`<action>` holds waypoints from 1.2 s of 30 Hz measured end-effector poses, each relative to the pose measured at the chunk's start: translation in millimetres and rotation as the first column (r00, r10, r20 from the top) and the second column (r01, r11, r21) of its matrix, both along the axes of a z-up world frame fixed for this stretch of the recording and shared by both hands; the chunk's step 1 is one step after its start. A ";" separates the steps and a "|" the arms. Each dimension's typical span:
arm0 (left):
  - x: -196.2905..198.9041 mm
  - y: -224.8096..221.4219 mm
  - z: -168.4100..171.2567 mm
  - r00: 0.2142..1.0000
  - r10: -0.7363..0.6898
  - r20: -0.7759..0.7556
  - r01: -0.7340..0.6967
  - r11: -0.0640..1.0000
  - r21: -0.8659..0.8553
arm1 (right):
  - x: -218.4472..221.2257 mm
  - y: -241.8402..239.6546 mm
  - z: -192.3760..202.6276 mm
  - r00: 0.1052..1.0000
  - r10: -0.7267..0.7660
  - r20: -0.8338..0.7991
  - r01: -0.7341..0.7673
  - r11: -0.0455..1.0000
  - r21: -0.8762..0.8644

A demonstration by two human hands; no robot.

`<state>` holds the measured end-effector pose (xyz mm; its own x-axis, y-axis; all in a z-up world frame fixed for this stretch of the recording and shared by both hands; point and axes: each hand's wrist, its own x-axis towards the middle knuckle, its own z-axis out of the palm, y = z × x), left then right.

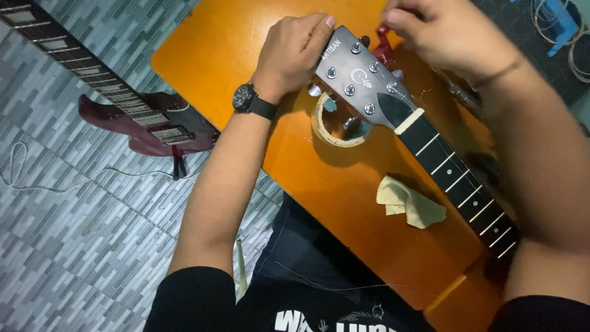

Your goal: Restringing an acoustic guitar by coiling the string and using a manual string winder on the tuning peg.

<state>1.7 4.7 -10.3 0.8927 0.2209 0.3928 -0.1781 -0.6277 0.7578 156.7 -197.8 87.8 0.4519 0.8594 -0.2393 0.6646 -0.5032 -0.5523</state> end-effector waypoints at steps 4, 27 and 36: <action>0.5 -0.4 2.8 1.000 0.008 -0.018 -0.008 1.000 0.001 | -1.5 13.2 -16.6 0.995 -0.079 -0.055 0.075 0.994 -0.076; -2.2 -2.5 3.0 0.999 0.005 -0.037 -0.006 1.000 -0.011 | 8.0 4.6 -24.3 0.999 -0.046 -0.013 0.044 0.989 -0.145; -0.7 -2.2 1.6 0.999 0.011 -0.043 -0.011 1.000 -0.010 | -14.4 -26.1 43.5 0.996 0.052 0.070 -0.022 0.927 -0.375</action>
<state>1.1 2.5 -8.8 0.9063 0.2344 0.3518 -0.1383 -0.6219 0.7708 142.3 -223.9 131.2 0.4513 0.7311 -0.5117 0.7197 -0.6372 -0.2757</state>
